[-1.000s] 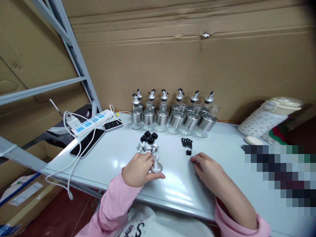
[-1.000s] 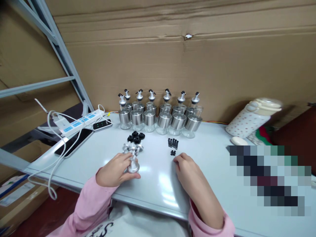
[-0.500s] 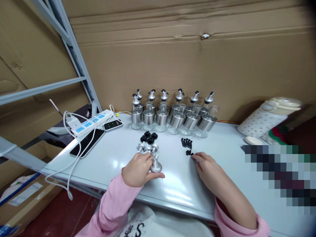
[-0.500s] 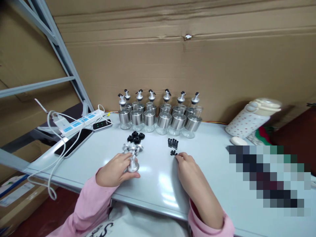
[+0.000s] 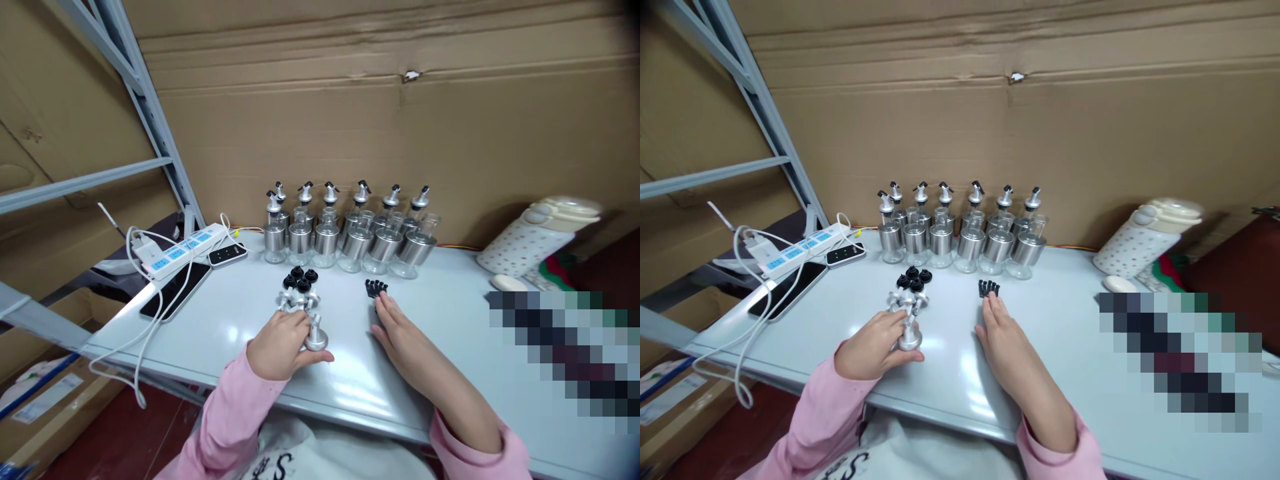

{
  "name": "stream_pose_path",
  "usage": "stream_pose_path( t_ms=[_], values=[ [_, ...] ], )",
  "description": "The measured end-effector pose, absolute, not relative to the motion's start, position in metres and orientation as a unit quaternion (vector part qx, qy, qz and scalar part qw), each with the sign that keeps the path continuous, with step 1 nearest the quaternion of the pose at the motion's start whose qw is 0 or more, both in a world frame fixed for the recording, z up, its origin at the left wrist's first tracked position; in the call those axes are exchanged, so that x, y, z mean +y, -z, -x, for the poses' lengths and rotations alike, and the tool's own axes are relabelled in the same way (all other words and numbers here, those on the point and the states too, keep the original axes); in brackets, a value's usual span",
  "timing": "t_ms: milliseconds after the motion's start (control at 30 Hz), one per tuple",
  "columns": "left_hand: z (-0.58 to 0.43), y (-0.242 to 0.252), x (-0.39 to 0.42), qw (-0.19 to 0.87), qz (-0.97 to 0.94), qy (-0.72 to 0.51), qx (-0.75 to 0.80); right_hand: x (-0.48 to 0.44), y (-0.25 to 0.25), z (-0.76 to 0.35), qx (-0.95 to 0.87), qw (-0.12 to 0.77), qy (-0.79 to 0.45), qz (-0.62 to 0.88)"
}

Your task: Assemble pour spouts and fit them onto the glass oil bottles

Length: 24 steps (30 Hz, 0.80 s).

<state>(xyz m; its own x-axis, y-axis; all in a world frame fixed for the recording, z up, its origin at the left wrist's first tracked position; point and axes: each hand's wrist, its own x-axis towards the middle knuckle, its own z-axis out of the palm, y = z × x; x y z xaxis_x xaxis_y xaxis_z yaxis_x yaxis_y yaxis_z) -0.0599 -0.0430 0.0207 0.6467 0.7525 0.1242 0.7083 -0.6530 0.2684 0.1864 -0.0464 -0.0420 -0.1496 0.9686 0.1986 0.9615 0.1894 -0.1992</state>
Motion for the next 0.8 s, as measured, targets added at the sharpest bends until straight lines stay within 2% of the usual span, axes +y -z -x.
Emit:
stream_pose_path(
  t_ms=[800],
  values=[
    [0.061, -0.022, -0.044, 0.099, -0.906, -0.12, 0.395, -0.061, 0.021, -0.194, -0.769, 0.088, -0.068, 0.63]
  ],
)
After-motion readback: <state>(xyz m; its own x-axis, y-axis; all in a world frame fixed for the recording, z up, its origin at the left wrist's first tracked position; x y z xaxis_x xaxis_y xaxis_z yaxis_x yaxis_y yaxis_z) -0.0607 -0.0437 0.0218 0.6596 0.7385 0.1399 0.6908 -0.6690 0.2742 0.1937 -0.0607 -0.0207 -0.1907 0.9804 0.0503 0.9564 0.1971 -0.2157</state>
